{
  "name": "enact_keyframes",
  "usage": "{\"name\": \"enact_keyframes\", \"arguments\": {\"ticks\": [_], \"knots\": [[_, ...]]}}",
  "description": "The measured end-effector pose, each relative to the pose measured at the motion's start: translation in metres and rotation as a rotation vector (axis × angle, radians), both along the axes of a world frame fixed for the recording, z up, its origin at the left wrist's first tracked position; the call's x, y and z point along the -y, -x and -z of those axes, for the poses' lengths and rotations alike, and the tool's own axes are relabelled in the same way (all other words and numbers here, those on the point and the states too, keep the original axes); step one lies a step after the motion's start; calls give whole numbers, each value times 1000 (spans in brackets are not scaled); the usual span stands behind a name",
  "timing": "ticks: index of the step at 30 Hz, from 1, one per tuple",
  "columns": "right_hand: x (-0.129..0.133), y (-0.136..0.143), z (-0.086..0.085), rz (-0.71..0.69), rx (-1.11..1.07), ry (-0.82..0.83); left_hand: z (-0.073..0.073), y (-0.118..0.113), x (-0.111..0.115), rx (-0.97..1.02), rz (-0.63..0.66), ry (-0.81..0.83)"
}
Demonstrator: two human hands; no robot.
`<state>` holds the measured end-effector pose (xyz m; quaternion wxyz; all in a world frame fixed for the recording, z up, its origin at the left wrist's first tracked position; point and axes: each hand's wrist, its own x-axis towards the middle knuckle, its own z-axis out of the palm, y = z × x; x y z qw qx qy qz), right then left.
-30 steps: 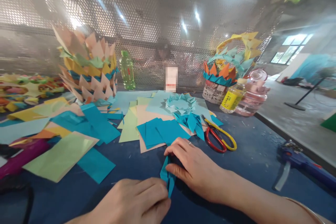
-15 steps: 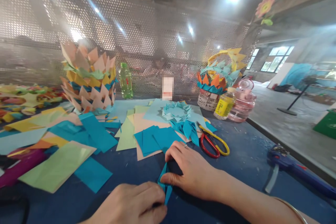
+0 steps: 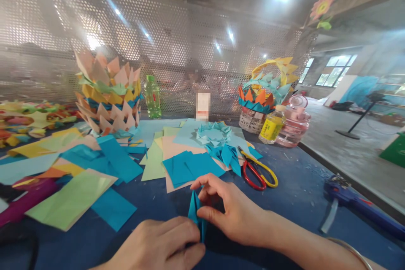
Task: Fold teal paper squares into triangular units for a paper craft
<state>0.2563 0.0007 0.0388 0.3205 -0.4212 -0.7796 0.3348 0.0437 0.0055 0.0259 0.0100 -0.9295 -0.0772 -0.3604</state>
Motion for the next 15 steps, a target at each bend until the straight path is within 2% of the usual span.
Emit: {"name": "enact_keyframes", "arguments": {"ticks": [3,8,11,15], "knots": [[-15,-13,0,167,27,-195,-6,1,2,-15,-2,-6],[-59,-57,4,413,87,-323,-3,-1,2,28,-9,-17],[-76,-73,10,476,157,-396,-1,-4,1,90,-29,-47],[-73,-64,11,464,265,-522,-9,-3,5,81,-44,-50]]}}
